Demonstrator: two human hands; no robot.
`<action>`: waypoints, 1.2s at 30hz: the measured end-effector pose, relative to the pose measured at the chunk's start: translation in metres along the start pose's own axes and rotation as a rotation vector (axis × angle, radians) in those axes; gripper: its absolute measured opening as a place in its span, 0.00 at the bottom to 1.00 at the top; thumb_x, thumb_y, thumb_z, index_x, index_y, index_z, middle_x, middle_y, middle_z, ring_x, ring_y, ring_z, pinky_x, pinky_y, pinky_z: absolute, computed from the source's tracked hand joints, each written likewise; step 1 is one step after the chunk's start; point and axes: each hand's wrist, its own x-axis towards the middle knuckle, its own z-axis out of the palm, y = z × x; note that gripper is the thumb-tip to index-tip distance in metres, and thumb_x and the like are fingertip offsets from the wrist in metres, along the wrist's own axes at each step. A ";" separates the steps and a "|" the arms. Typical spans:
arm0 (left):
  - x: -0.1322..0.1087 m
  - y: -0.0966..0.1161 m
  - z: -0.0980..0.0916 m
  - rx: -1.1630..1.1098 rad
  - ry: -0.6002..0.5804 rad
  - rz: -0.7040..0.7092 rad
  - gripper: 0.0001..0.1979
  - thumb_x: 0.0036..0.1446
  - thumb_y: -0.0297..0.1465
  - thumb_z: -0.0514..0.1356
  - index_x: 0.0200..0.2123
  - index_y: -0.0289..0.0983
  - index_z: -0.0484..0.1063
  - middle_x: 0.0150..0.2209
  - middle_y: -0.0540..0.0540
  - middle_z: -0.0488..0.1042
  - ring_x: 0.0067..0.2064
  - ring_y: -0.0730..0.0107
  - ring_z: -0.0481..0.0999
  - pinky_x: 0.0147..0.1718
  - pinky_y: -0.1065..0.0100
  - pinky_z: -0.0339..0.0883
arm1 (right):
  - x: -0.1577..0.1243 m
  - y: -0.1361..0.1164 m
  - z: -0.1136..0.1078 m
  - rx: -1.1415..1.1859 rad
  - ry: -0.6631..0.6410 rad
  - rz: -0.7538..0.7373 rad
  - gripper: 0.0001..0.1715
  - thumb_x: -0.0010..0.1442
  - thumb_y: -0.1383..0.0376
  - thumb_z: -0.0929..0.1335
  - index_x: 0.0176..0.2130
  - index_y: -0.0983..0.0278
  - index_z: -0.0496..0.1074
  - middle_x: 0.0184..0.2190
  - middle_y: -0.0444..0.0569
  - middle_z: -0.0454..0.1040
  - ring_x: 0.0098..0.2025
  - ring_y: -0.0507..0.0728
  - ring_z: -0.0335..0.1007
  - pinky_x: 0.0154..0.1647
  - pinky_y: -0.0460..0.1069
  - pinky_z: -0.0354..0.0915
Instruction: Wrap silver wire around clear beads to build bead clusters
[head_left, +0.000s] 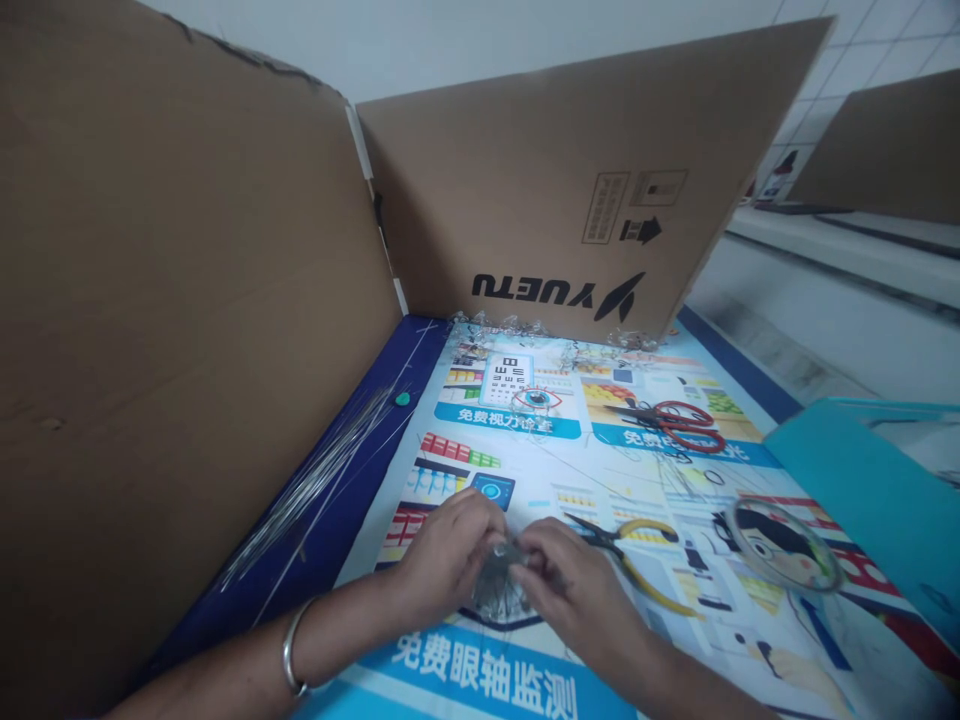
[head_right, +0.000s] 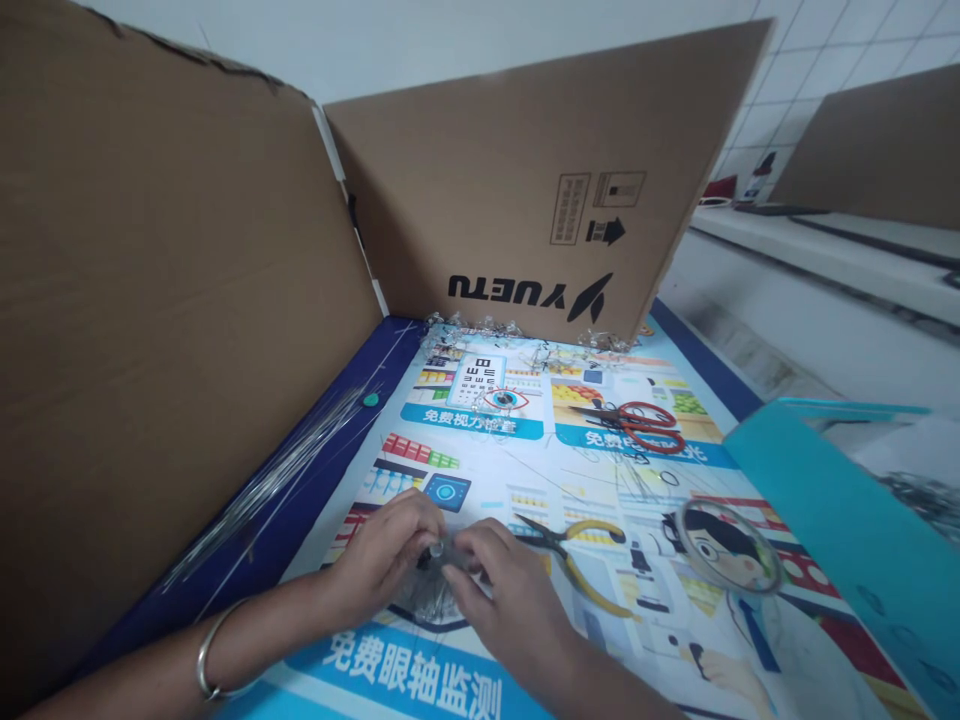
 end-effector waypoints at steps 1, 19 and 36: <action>0.000 -0.001 0.000 -0.002 0.011 -0.009 0.12 0.66 0.32 0.44 0.33 0.37 0.63 0.31 0.45 0.70 0.34 0.66 0.67 0.35 0.66 0.61 | -0.003 0.005 -0.007 -0.043 -0.001 -0.001 0.05 0.60 0.66 0.63 0.38 0.62 0.66 0.33 0.47 0.71 0.31 0.53 0.69 0.32 0.46 0.67; -0.004 -0.003 0.004 -0.013 0.041 -0.076 0.14 0.66 0.34 0.43 0.32 0.37 0.62 0.30 0.45 0.68 0.34 0.66 0.65 0.34 0.65 0.61 | -0.049 0.083 -0.058 -0.869 0.004 -0.116 0.14 0.58 0.69 0.61 0.42 0.66 0.71 0.35 0.57 0.71 0.38 0.64 0.67 0.37 0.59 0.64; -0.005 0.000 0.002 0.150 0.101 0.130 0.07 0.59 0.20 0.48 0.34 0.38 0.61 0.29 0.47 0.69 0.32 0.66 0.66 0.33 0.64 0.59 | -0.015 0.005 -0.051 -0.515 0.011 -0.277 0.11 0.60 0.61 0.63 0.39 0.64 0.70 0.34 0.54 0.70 0.35 0.61 0.66 0.31 0.53 0.65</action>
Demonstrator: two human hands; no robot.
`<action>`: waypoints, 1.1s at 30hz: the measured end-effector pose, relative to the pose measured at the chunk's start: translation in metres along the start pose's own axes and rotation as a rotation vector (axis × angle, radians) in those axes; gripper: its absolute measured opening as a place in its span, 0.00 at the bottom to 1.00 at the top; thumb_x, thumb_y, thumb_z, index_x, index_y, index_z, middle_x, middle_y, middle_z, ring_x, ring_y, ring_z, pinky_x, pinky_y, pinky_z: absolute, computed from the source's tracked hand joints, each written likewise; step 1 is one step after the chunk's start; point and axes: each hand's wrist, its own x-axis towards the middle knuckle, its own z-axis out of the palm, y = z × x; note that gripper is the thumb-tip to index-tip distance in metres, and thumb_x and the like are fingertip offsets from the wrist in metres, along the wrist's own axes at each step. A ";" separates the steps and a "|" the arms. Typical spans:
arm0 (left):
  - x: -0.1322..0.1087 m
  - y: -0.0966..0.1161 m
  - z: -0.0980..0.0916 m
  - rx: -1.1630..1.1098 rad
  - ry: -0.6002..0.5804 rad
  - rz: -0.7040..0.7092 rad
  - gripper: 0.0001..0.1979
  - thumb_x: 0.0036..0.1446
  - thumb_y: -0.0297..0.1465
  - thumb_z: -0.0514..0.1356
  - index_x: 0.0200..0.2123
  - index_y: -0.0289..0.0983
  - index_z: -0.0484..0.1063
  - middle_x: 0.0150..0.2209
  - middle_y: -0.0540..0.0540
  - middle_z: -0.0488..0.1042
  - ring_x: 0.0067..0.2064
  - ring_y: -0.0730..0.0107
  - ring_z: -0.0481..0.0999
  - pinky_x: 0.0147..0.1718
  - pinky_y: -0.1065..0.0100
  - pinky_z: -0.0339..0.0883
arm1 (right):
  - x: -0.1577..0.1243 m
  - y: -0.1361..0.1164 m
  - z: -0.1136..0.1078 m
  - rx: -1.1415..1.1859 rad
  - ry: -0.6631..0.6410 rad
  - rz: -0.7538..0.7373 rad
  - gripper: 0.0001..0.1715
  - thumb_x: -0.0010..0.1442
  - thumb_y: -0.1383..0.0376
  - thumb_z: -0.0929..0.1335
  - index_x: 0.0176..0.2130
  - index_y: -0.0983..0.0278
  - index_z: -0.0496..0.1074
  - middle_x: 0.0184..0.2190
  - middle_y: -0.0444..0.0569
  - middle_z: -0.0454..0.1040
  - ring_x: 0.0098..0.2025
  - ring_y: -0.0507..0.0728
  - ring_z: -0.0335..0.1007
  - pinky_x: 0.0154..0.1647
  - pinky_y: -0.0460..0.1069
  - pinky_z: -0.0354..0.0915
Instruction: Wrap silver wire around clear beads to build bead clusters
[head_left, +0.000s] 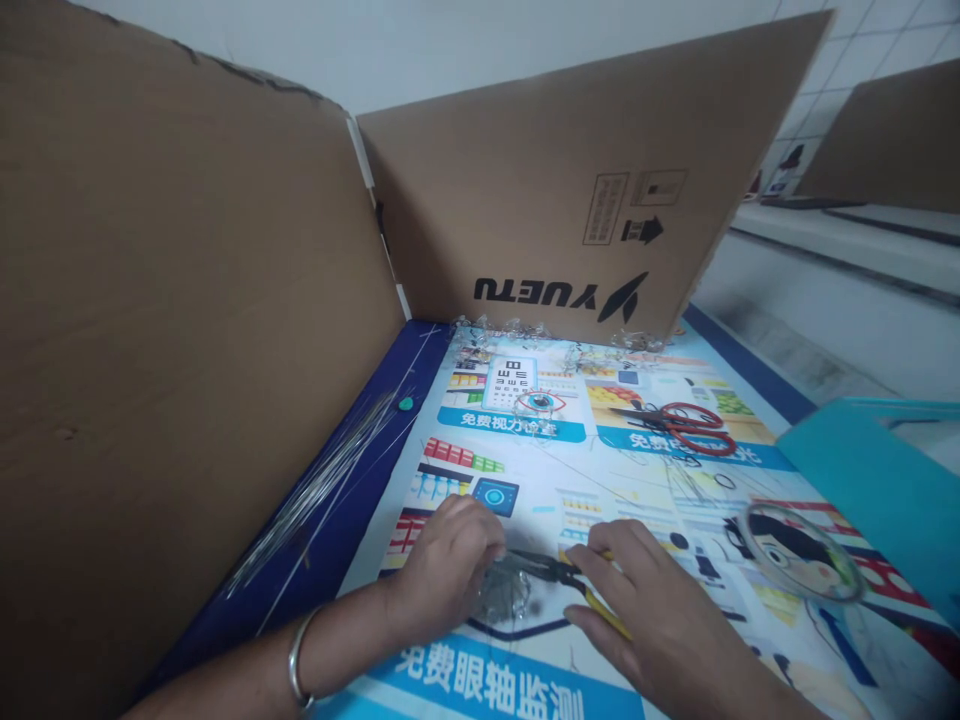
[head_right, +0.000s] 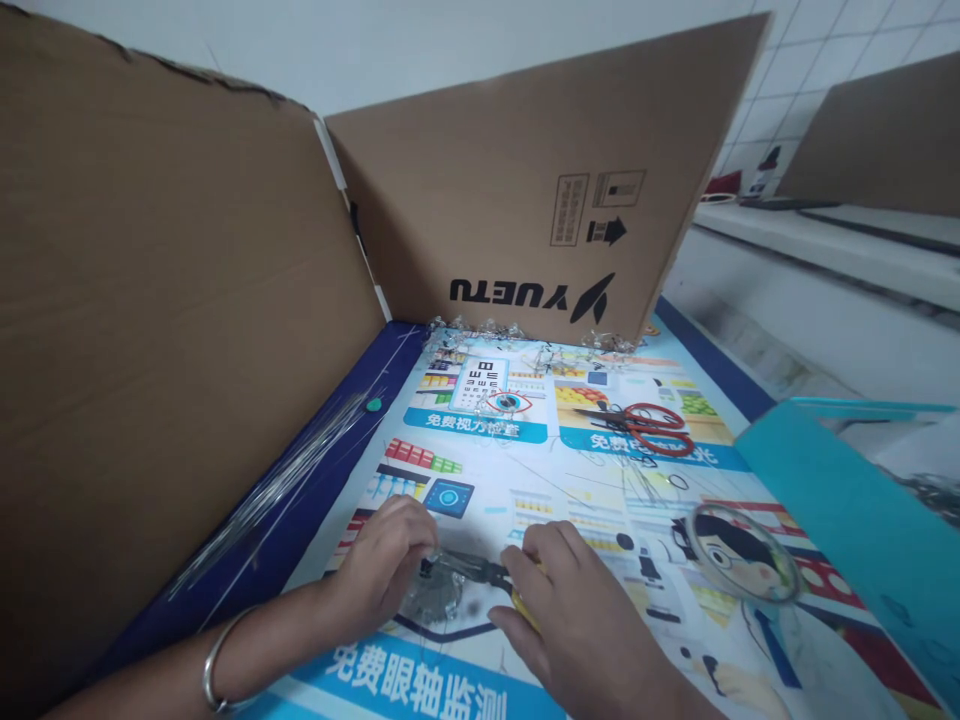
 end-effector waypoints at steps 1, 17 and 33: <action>0.000 0.000 0.000 0.013 0.002 0.011 0.08 0.58 0.20 0.49 0.34 0.37 0.61 0.29 0.47 0.69 0.32 0.67 0.66 0.32 0.65 0.59 | 0.002 -0.001 -0.001 -0.017 0.006 -0.010 0.11 0.60 0.60 0.63 0.39 0.64 0.70 0.33 0.55 0.70 0.35 0.61 0.66 0.31 0.53 0.65; -0.002 0.000 0.000 0.109 -0.027 0.105 0.09 0.54 0.17 0.51 0.32 0.36 0.61 0.29 0.46 0.72 0.32 0.66 0.68 0.33 0.64 0.59 | 0.004 -0.003 -0.003 -0.210 0.019 -0.161 0.12 0.63 0.64 0.60 0.39 0.66 0.70 0.33 0.54 0.72 0.36 0.62 0.66 0.34 0.56 0.62; -0.001 -0.002 -0.001 0.123 -0.064 0.172 0.08 0.57 0.19 0.49 0.30 0.35 0.64 0.29 0.46 0.72 0.32 0.68 0.66 0.33 0.65 0.59 | 0.006 -0.007 -0.007 -0.086 -0.056 -0.091 0.09 0.61 0.67 0.61 0.39 0.64 0.69 0.31 0.50 0.70 0.35 0.59 0.63 0.38 0.55 0.61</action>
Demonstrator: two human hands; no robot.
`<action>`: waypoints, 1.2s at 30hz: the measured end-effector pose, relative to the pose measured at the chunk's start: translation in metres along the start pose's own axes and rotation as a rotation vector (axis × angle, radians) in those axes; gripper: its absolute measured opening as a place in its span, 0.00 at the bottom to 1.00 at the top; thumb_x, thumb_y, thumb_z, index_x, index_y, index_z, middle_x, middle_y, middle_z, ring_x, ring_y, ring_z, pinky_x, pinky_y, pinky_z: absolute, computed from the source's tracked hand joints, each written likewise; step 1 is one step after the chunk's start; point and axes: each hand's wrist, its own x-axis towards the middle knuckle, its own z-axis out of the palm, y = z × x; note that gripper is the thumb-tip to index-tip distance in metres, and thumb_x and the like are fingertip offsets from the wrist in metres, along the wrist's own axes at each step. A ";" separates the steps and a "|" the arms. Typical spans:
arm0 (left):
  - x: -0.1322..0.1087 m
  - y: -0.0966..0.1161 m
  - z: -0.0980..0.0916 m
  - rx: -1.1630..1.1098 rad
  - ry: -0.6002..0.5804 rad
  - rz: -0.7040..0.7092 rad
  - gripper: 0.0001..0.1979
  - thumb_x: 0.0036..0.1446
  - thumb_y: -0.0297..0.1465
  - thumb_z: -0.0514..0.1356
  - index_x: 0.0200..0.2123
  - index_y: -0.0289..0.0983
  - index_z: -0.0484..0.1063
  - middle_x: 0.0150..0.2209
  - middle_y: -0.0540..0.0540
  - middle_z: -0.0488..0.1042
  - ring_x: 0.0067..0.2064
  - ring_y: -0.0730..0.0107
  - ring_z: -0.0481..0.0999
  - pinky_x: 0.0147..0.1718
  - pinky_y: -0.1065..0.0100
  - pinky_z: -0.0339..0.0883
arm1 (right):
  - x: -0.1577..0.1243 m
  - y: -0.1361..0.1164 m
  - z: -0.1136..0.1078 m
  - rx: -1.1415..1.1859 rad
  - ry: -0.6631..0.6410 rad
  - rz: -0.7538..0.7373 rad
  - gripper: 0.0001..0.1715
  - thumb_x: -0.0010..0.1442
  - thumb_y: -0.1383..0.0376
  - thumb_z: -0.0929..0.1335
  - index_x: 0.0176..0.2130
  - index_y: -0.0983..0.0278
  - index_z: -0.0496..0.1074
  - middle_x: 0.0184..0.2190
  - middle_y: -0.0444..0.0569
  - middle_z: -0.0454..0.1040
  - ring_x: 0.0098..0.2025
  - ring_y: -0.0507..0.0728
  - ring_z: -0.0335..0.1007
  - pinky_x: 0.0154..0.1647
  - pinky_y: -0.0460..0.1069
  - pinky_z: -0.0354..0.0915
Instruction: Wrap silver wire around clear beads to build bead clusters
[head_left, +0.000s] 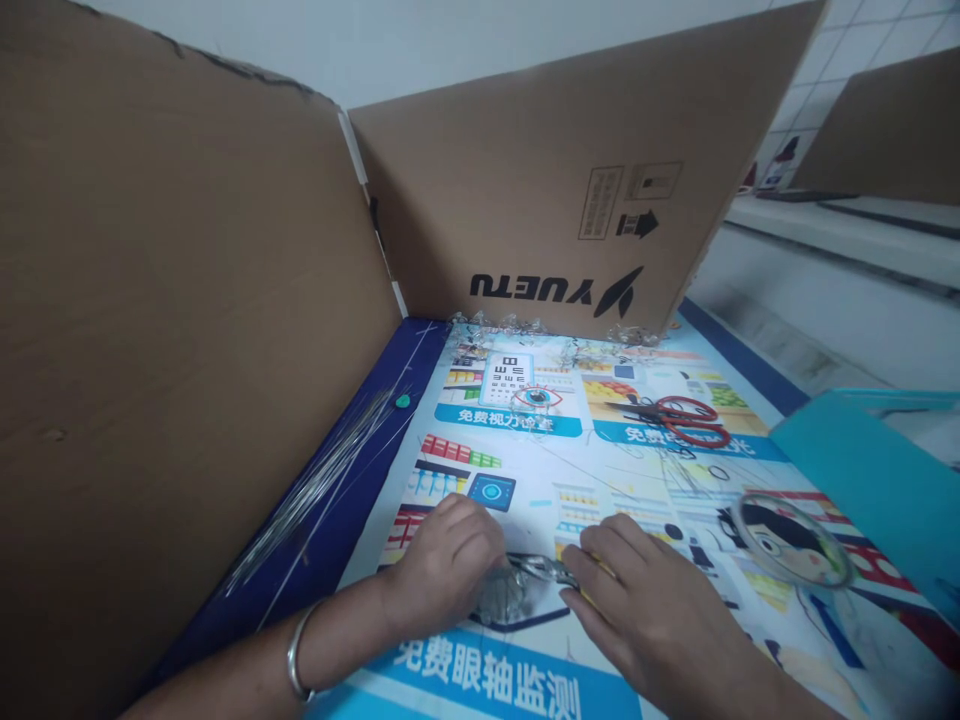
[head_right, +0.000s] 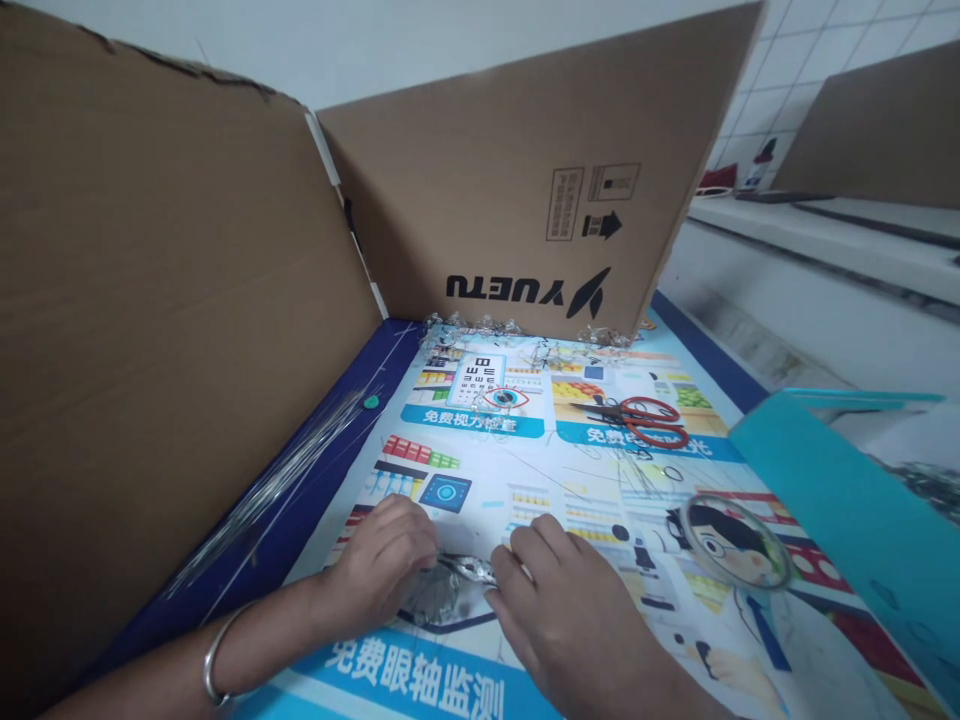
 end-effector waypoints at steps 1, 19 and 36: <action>0.001 0.000 -0.001 -0.010 -0.007 0.014 0.08 0.57 0.19 0.49 0.31 0.35 0.64 0.29 0.46 0.72 0.32 0.68 0.66 0.33 0.65 0.59 | 0.000 0.000 -0.002 0.019 -0.016 0.010 0.09 0.61 0.67 0.61 0.39 0.63 0.69 0.31 0.50 0.70 0.35 0.59 0.63 0.37 0.54 0.61; 0.006 -0.002 -0.007 -0.113 -0.068 0.132 0.06 0.61 0.23 0.49 0.34 0.36 0.63 0.30 0.47 0.73 0.33 0.70 0.68 0.34 0.66 0.61 | 0.000 0.007 -0.014 0.408 -0.274 0.178 0.08 0.61 0.65 0.62 0.36 0.62 0.70 0.32 0.50 0.69 0.36 0.59 0.62 0.35 0.53 0.59; 0.002 -0.013 -0.005 -0.255 -0.022 0.083 0.07 0.63 0.26 0.47 0.34 0.37 0.64 0.31 0.46 0.73 0.34 0.70 0.71 0.37 0.65 0.64 | -0.017 0.025 -0.002 0.537 -0.115 0.161 0.08 0.62 0.65 0.62 0.43 0.62 0.67 0.36 0.51 0.70 0.39 0.58 0.65 0.39 0.53 0.63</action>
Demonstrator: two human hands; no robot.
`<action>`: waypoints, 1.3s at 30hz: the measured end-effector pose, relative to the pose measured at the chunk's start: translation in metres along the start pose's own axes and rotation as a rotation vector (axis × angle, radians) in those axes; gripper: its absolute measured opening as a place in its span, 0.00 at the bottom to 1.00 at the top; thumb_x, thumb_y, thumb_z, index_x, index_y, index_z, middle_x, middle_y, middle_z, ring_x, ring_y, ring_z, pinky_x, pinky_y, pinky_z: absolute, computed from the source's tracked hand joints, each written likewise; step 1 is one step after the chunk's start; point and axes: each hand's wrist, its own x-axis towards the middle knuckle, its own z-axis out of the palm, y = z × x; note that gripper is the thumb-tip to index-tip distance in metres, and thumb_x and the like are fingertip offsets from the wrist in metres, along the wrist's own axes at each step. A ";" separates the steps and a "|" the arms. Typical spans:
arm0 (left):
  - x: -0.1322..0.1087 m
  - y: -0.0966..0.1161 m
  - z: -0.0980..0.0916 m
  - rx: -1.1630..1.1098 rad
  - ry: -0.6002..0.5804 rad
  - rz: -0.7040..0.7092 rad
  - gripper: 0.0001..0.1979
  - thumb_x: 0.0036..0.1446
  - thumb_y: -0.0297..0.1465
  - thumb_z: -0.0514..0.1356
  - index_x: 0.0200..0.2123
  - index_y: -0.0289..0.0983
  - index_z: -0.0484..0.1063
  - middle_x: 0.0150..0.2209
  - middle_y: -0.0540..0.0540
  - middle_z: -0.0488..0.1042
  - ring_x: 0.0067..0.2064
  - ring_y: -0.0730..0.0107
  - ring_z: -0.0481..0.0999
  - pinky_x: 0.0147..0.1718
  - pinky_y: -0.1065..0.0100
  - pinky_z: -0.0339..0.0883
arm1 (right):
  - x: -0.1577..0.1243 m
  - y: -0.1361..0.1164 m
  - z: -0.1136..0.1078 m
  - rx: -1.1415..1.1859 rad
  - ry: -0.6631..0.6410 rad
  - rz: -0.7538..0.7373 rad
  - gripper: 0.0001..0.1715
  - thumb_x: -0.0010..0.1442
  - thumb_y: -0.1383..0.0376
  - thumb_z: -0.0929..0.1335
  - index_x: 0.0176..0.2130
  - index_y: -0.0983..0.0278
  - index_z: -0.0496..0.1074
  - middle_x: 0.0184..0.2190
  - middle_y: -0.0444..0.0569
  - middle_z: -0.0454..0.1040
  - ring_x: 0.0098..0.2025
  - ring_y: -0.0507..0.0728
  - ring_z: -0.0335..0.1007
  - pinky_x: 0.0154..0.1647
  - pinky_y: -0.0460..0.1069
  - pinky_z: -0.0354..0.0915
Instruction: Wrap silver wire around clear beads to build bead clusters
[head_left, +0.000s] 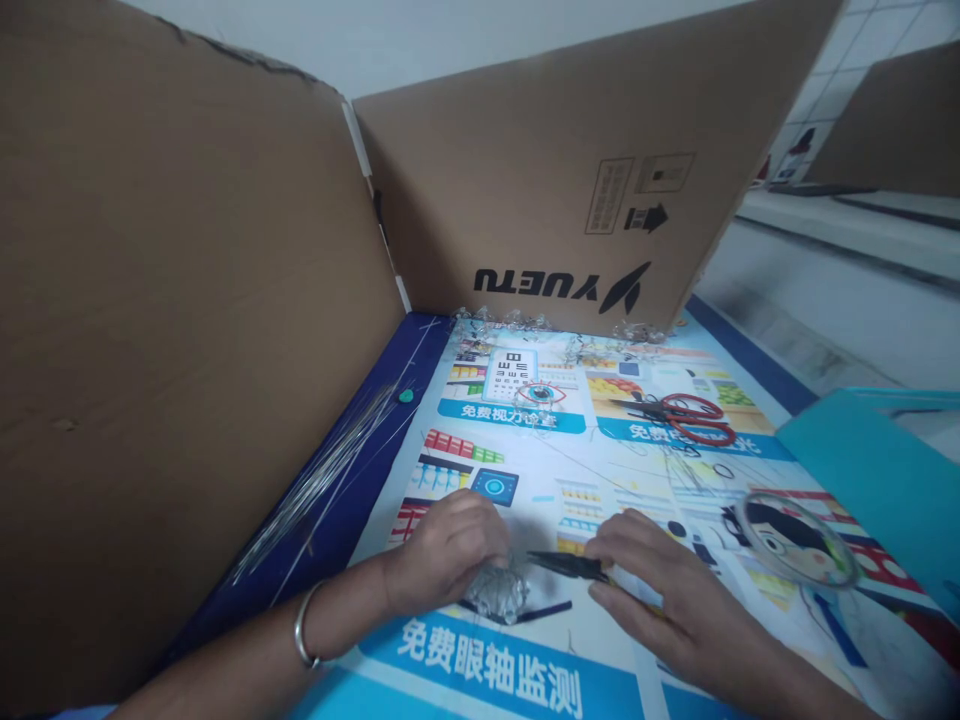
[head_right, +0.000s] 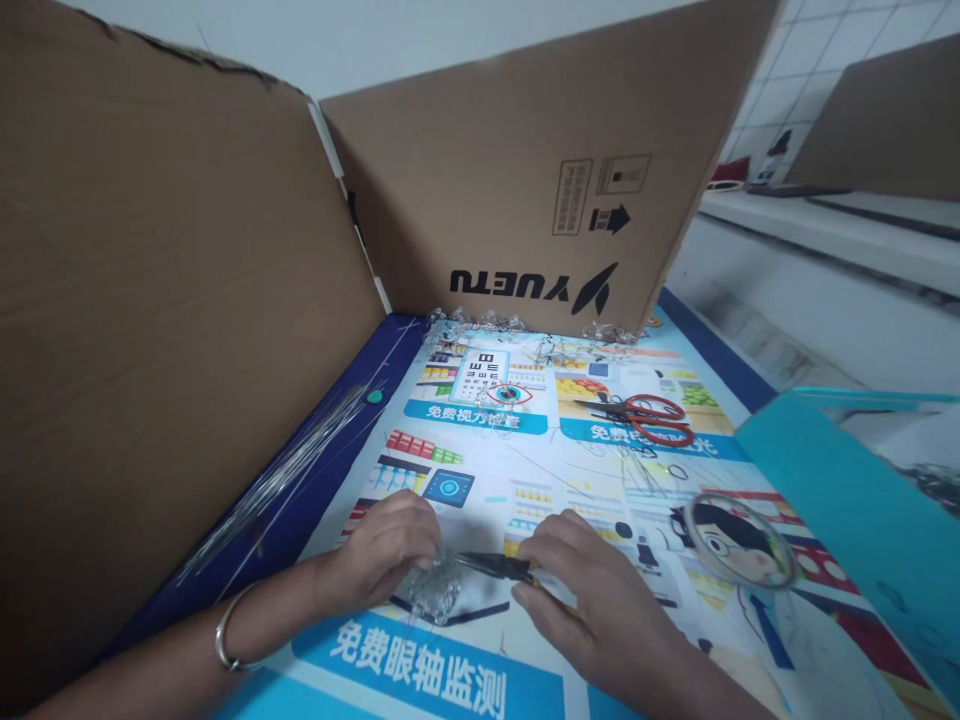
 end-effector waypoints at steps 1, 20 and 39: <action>-0.001 -0.001 0.000 -0.007 -0.008 -0.003 0.07 0.63 0.26 0.48 0.35 0.37 0.64 0.32 0.46 0.73 0.35 0.70 0.71 0.37 0.65 0.64 | 0.000 -0.002 0.000 -0.027 0.015 -0.013 0.09 0.62 0.65 0.63 0.43 0.62 0.66 0.36 0.51 0.70 0.39 0.58 0.65 0.39 0.53 0.63; 0.004 0.005 -0.001 0.061 0.008 0.058 0.06 0.63 0.26 0.49 0.35 0.36 0.64 0.30 0.46 0.74 0.33 0.69 0.71 0.34 0.65 0.65 | 0.001 -0.026 0.007 -0.230 0.097 -0.009 0.07 0.58 0.67 0.65 0.39 0.62 0.69 0.34 0.50 0.70 0.36 0.59 0.63 0.42 0.57 0.61; 0.003 0.006 0.002 0.064 0.030 0.052 0.06 0.62 0.25 0.48 0.34 0.35 0.64 0.28 0.45 0.72 0.30 0.69 0.70 0.34 0.65 0.64 | 0.004 -0.030 0.013 -0.355 0.125 -0.061 0.06 0.61 0.66 0.62 0.35 0.63 0.68 0.29 0.50 0.69 0.32 0.58 0.62 0.32 0.51 0.60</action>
